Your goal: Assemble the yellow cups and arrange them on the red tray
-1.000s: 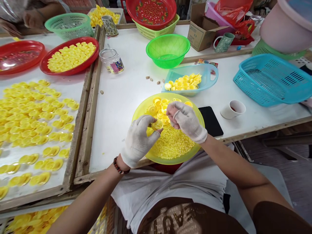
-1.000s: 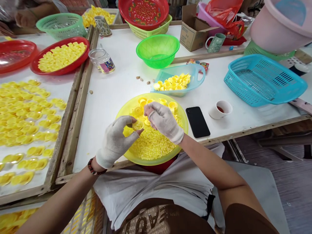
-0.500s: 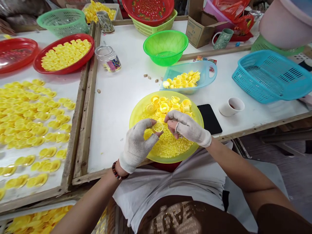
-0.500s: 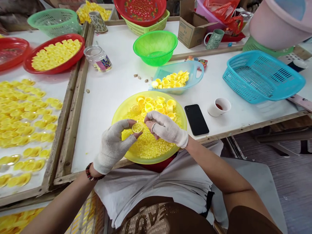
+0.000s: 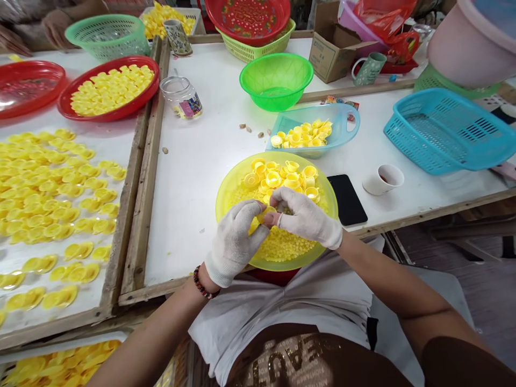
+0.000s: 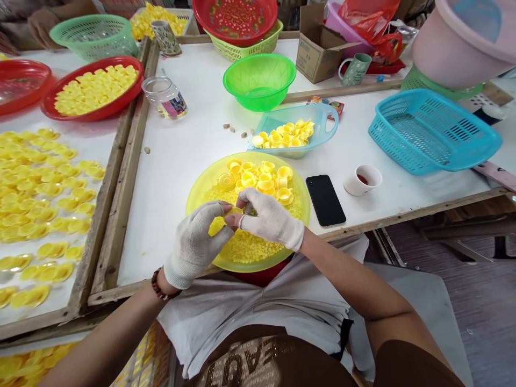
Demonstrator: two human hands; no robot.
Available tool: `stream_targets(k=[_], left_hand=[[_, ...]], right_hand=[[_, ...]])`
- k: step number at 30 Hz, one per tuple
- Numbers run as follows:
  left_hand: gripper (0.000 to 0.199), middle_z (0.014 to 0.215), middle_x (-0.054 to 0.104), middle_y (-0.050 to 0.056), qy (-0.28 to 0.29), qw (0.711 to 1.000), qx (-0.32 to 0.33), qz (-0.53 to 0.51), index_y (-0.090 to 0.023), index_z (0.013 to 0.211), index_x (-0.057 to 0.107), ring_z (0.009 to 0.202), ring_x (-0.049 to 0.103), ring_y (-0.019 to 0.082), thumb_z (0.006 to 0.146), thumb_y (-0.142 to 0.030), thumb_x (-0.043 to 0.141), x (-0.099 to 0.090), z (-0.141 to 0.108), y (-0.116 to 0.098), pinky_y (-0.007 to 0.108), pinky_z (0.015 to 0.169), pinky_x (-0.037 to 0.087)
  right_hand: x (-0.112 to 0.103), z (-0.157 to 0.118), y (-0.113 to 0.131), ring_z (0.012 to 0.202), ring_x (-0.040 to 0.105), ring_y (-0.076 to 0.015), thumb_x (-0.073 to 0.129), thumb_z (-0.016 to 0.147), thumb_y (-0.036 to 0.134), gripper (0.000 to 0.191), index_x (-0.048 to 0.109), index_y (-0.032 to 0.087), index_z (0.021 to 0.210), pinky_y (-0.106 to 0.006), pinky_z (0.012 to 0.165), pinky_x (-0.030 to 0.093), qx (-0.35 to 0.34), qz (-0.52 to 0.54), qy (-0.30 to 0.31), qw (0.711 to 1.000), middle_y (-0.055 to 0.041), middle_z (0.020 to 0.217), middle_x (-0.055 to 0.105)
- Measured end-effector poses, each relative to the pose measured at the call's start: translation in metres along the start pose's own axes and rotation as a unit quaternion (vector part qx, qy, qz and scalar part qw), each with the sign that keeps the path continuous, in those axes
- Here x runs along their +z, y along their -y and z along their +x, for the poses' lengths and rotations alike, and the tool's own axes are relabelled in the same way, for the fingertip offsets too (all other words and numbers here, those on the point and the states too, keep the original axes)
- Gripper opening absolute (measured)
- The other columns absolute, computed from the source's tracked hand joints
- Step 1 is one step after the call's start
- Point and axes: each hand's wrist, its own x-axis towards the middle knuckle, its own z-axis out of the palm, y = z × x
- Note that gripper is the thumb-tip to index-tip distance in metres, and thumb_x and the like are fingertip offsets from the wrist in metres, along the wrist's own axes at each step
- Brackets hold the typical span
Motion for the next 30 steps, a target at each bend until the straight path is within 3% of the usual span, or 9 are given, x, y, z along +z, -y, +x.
stream_targets(k=[4, 7, 11, 14, 17, 20, 23, 26, 30], left_hand=[[0.02, 0.112, 0.075, 0.008, 0.008, 1.0, -0.01, 0.012, -0.021, 0.111, 0.062, 0.104, 0.074, 0.023, 0.092, -0.027, 0.067, 0.0, -0.001, 0.003, 0.036, 0.092, 0.061], [0.024, 0.111, 0.076, 0.007, 0.004, 0.999, -0.051, -0.014, -0.021, 0.112, 0.063, 0.1, 0.074, 0.022, 0.091, -0.03, 0.07, -0.001, -0.002, 0.006, 0.036, 0.09, 0.062], [0.036, 0.112, 0.075, 0.007, -0.008, 0.992, -0.099, -0.074, -0.02, 0.124, 0.062, 0.096, 0.073, 0.019, 0.092, -0.032, 0.07, -0.01, -0.005, 0.006, 0.034, 0.089, 0.062], [0.028, 0.11, 0.075, 0.007, -0.024, 0.991, -0.107, -0.077, -0.019, 0.118, 0.065, 0.095, 0.072, 0.018, 0.092, -0.031, 0.068, -0.029, -0.01, 0.011, 0.033, 0.09, 0.06], [0.028, 0.105, 0.074, 0.007, -0.055, 0.986, -0.151, -0.038, -0.017, 0.114, 0.066, 0.095, 0.07, 0.018, 0.089, -0.03, 0.068, -0.064, -0.021, 0.039, 0.034, 0.091, 0.058], [0.029, 0.105, 0.072, 0.008, -0.112, 0.961, -0.247, 0.043, -0.016, 0.109, 0.067, 0.093, 0.068, 0.019, 0.086, -0.032, 0.068, -0.117, -0.044, 0.086, 0.035, 0.089, 0.057], [0.036, 0.096, 0.069, 0.007, -0.169, 0.908, -0.361, 0.127, -0.015, 0.112, 0.067, 0.082, 0.063, 0.017, 0.082, -0.035, 0.067, -0.178, -0.075, 0.142, 0.033, 0.081, 0.055], [0.037, 0.091, 0.065, 0.004, -0.189, 0.845, -0.439, 0.238, -0.016, 0.115, 0.066, 0.083, 0.057, 0.018, 0.082, -0.031, 0.064, -0.234, -0.107, 0.196, 0.035, 0.087, 0.051], [0.024, 0.076, 0.057, 0.002, -0.166, 0.793, -0.514, 0.281, -0.017, 0.096, 0.067, 0.082, 0.052, 0.021, 0.074, -0.025, 0.068, -0.278, -0.138, 0.247, 0.041, 0.09, 0.046]], right_hand=[[-0.002, 0.001, -0.001, 0.053, 0.056, -0.0096, 0.058, 0.097, 0.034, 0.014, 0.055, 0.022, 0.102, -0.022, 0.047, 0.043, 0.044, 0.077, 0.066, 0.994, 0.0042, 0.073, 0.058], [-0.013, -0.003, -0.005, 0.055, 0.059, -0.0109, 0.049, 0.099, 0.028, 0.012, 0.056, 0.022, 0.107, -0.024, 0.052, 0.047, 0.04, 0.079, 0.067, 0.994, 0.0037, 0.074, 0.06], [-0.02, -0.013, -0.007, 0.072, 0.063, -0.0166, 0.054, 0.098, 0.027, 0.011, 0.064, 0.022, 0.101, -0.033, 0.069, 0.054, -0.049, -0.124, 0.058, 0.989, -0.0016, 0.083, 0.066], [-0.016, -0.023, -0.01, 0.096, 0.067, -0.026, 0.059, 0.097, 0.029, 0.014, 0.07, 0.023, 0.101, -0.043, 0.086, 0.054, -0.141, -0.328, 0.07, 0.932, -0.0089, 0.104, 0.071], [-0.014, -0.027, -0.02, 0.109, 0.067, -0.031, 0.058, 0.098, 0.032, 0.02, 0.072, 0.024, 0.11, -0.049, 0.093, 0.055, -0.213, -0.422, 0.056, 0.88, -0.013, 0.123, 0.068], [-0.014, -0.025, -0.029, 0.11, 0.069, -0.0325, 0.057, 0.098, 0.034, 0.025, 0.069, 0.024, 0.118, -0.051, 0.094, 0.056, -0.251, -0.443, 0.035, 0.86, -0.0133, 0.124, 0.069], [-0.013, -0.023, -0.032, 0.111, 0.069, -0.0324, 0.055, 0.099, 0.036, 0.028, 0.066, 0.023, 0.122, -0.05, 0.095, 0.057, -0.26, -0.457, 0.04, 0.85, -0.0124, 0.123, 0.07], [-0.01, -0.022, -0.032, 0.112, 0.069, -0.0313, 0.053, 0.1, 0.035, 0.028, 0.065, 0.023, 0.122, -0.048, 0.097, 0.057, -0.257, -0.466, 0.049, 0.845, -0.0115, 0.122, 0.07], [-0.006, -0.024, -0.035, 0.113, 0.068, -0.0313, 0.051, 0.101, 0.034, 0.03, 0.064, 0.021, 0.124, -0.049, 0.1, 0.055, -0.254, -0.482, 0.049, 0.837, -0.0116, 0.12, 0.071]])
